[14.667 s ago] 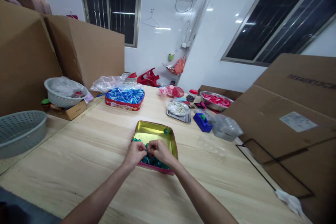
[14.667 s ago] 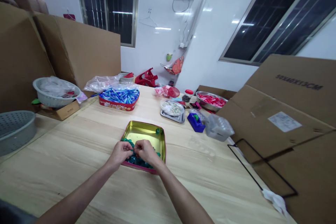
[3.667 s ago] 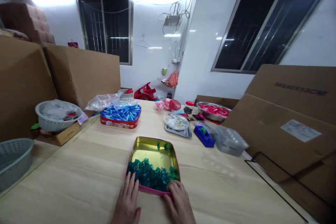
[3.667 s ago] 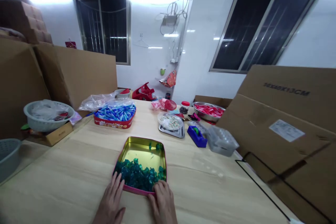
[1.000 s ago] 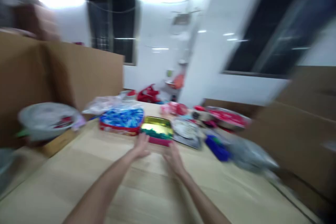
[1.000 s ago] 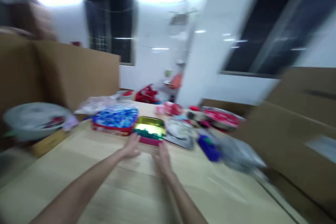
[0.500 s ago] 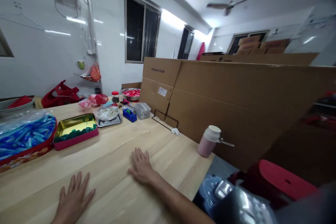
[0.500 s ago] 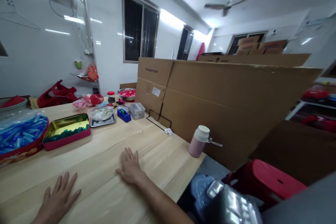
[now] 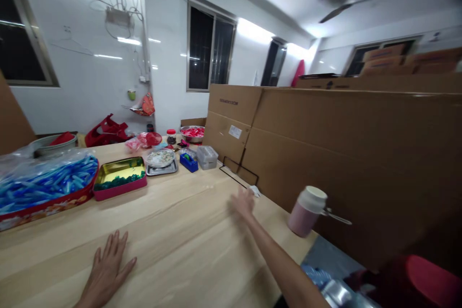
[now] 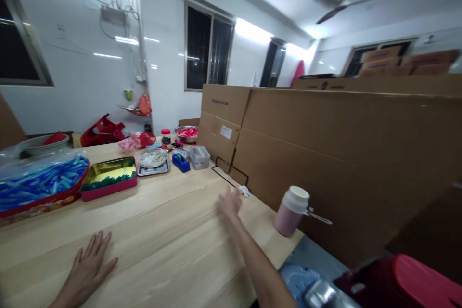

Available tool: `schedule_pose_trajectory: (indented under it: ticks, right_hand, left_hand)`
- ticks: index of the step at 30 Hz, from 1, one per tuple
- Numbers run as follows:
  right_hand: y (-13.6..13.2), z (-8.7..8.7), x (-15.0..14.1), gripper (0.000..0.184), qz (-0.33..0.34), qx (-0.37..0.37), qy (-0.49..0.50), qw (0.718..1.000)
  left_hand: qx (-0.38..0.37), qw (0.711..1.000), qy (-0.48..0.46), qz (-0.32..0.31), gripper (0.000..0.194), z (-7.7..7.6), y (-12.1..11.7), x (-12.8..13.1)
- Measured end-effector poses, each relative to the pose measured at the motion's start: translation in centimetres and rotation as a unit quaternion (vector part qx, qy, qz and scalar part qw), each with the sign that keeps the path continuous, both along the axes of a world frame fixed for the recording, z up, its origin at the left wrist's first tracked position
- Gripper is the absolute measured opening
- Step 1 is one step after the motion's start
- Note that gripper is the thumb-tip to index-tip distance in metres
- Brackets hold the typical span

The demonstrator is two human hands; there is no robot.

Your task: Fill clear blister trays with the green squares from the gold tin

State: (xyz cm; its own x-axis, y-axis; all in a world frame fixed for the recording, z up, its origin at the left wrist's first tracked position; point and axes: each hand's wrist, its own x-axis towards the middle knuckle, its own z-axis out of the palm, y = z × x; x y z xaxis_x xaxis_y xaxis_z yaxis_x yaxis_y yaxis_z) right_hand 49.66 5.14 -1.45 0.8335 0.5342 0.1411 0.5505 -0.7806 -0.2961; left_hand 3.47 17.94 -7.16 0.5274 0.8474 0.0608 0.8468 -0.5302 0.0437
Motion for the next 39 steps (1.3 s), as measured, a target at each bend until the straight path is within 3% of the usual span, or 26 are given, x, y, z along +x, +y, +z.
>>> schedule_pose_trajectory:
  ticks: [2, 6, 10, 15, 19, 23, 27, 30, 32, 34, 39]
  right_hand:
    - [-0.4, 0.0, 3.9, 0.056, -0.039, -0.017, -0.002, 0.999]
    - [-1.1, -1.9, 8.2, 0.038, 0.005, -0.062, -0.012, 0.998]
    - [-1.3, -3.5, 9.5, 0.032, 0.055, -0.096, -0.03, 0.993]
    - [-1.5, -2.7, 9.9, 0.033, 0.09, -0.142, -0.003, 0.986]
    - [-1.6, -2.0, 7.1, 0.027, 0.151, -0.15, 0.0, 0.977]
    - [-0.1, -2.4, -0.1, 0.022, 0.255, -0.128, 0.007, 0.958]
    - [5.1, -3.5, -9.3, 0.019, 0.362, -0.078, 0.016, 0.929]
    - [10.5, -3.5, -13.2, 0.019, 0.388, -0.053, 0.023, 0.92]
    - [13.6, -2.7, -13.2, 0.022, 0.37, -0.039, 0.029, 0.928]
    - [15.6, -1.7, -11.3, 0.026, 0.329, -0.025, 0.037, 0.943]
    - [15.7, -0.7, -6.2, 0.023, 0.256, 0.02, 0.069, 0.964]
  left_hand:
    - [-0.012, 1.0, -0.011, -0.001, 0.078, 0.0, 0.0, 0.0]
    - [-0.013, 0.999, -0.046, -0.01, 0.075, -0.4, 0.3, -0.1]
    - [-0.001, 0.998, -0.063, -0.018, 0.074, -1.3, 0.6, -0.5]
    - [0.003, 0.998, -0.063, -0.021, 0.073, -1.6, 0.6, -0.6]
    - [0.002, 0.996, -0.084, -0.012, 0.073, -1.1, 0.3, -0.4]
    - [-0.018, 0.995, -0.103, -0.005, 0.071, -0.4, -0.2, -0.3]
    - [-0.037, 0.992, -0.12, 0.005, 0.071, -0.2, -0.4, -0.3]
    - [-0.039, 0.989, -0.143, 0.014, 0.07, -0.5, -0.3, -0.3]
    - [-0.036, 0.986, -0.161, 0.016, 0.069, -1.2, 0.1, -0.3]
    - [-0.031, 0.983, -0.181, 0.015, 0.066, -2.2, 0.9, -0.5]
    - [-0.027, 0.976, -0.214, 0.019, 0.062, -4.4, 3.4, -1.0]
